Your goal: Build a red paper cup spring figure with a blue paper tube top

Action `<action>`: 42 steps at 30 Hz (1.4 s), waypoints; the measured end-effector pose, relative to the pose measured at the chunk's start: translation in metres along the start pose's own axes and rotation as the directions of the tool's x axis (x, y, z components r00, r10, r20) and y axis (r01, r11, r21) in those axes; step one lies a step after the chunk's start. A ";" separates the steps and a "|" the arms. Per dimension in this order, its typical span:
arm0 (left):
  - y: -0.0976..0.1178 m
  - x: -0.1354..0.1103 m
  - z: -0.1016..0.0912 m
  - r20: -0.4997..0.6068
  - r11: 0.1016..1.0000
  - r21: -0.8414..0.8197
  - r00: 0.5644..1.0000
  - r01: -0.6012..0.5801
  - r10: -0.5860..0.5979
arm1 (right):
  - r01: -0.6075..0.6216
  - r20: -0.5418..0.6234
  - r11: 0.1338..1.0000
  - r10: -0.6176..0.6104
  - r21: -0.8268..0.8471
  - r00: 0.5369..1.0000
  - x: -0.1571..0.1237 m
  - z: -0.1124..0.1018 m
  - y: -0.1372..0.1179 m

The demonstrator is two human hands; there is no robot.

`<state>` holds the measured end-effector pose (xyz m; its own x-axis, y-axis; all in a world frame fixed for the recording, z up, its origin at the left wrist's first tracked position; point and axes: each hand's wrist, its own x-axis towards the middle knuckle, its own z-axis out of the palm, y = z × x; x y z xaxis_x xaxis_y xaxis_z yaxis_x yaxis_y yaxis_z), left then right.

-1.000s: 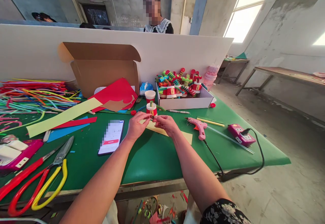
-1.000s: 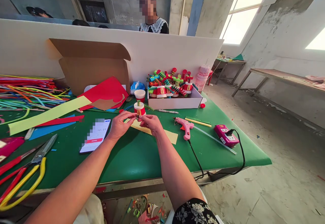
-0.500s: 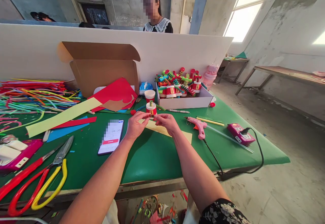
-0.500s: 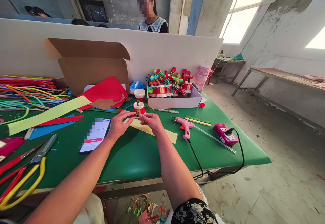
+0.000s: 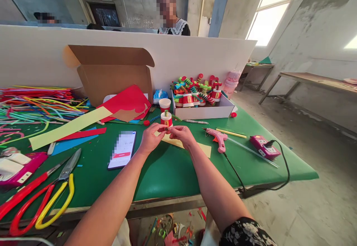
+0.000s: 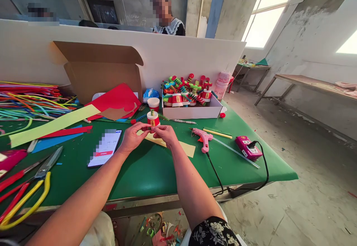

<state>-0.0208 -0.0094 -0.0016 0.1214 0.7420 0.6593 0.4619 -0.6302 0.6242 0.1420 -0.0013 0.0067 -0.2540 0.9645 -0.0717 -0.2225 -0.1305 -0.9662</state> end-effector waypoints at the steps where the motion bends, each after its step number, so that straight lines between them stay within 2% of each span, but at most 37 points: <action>1: 0.000 0.000 0.000 -0.004 1.000 0.001 1.000 -0.013 0.013 | -0.007 -0.004 1.000 0.007 0.003 1.000 0.000 0.000 0.000; 8: 0.000 -0.001 0.001 -0.021 0.999 0.008 0.999 -0.033 0.033 | -0.036 -0.031 0.999 0.036 0.004 0.999 -0.001 0.000 -0.001; 12: -0.001 -0.001 0.001 -0.028 0.999 0.009 0.999 -0.033 0.034 | -0.053 -0.001 0.998 0.053 0.015 0.999 0.000 0.000 -0.001; 19: -0.003 -0.001 0.001 0.000 0.996 0.036 0.997 -0.081 0.081 | 0.036 0.016 0.998 -0.037 0.059 0.999 0.001 0.000 -0.001; 23: -0.003 -0.001 0.001 0.001 0.995 0.044 0.996 -0.090 0.090 | 0.019 0.021 0.999 -0.020 0.031 1.000 0.001 -0.002 -0.001; 42: -0.002 -0.002 0.001 0.007 0.997 0.039 0.998 -0.068 0.068 | -0.011 0.004 0.998 0.010 0.063 1.000 0.000 0.000 -0.002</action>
<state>-0.0215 -0.0090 -0.0043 0.1590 0.6990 0.6972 0.4867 -0.6699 0.5606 0.1426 -0.0005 0.0088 -0.2604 0.9621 -0.0807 -0.2783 -0.1548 -0.9479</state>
